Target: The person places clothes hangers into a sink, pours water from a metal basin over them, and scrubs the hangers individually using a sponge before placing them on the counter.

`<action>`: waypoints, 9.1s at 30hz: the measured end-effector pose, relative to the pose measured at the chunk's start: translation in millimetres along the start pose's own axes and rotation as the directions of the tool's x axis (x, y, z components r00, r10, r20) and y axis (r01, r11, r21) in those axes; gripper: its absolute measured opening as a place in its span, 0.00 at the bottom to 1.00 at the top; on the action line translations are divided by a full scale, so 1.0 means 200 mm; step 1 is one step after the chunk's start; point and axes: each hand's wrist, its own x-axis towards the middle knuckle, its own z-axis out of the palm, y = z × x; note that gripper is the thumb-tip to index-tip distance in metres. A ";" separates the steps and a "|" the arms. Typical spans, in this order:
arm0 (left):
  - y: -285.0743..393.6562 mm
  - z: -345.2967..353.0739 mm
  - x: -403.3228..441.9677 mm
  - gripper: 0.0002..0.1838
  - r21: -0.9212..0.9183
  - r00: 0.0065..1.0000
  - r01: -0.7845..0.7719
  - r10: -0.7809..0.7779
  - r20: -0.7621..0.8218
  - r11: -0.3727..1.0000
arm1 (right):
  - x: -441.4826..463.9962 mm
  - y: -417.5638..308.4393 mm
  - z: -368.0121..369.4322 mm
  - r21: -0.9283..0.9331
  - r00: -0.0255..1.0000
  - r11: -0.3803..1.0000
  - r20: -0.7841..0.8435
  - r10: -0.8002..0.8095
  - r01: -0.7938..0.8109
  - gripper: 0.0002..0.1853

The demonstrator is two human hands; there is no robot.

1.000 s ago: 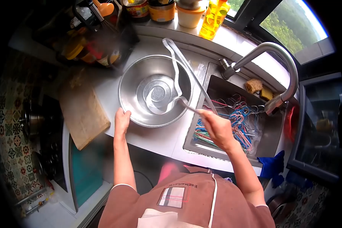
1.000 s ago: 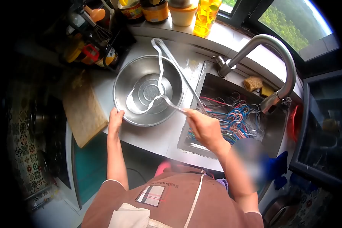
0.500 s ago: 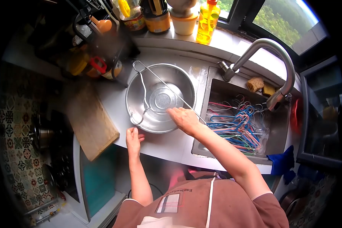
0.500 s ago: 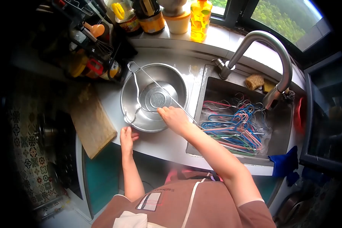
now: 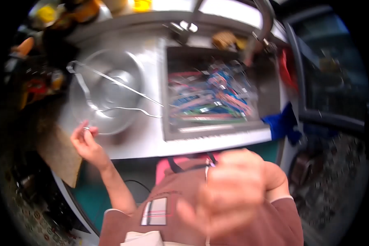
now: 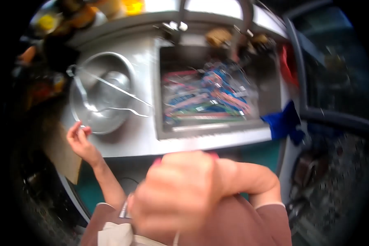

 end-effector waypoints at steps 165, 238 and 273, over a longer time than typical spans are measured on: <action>0.28 0.66 -0.83 0.14 0.517 0.380 0.409 -0.655 0.653 0.752 | -0.76 1.95 0.08 -0.225 0.652 0.618 -0.131 0.747 -0.753 0.23; 0.28 1.18 -0.91 0.12 0.379 0.272 0.174 -0.414 0.868 0.909 | -1.08 0.86 -0.10 0.672 0.283 0.090 0.184 0.941 -0.735 0.28; 0.21 1.10 -0.90 0.10 0.168 0.397 -0.634 0.131 0.909 0.755 | -1.33 0.85 -0.40 0.640 0.170 -0.109 0.358 0.918 -0.760 0.24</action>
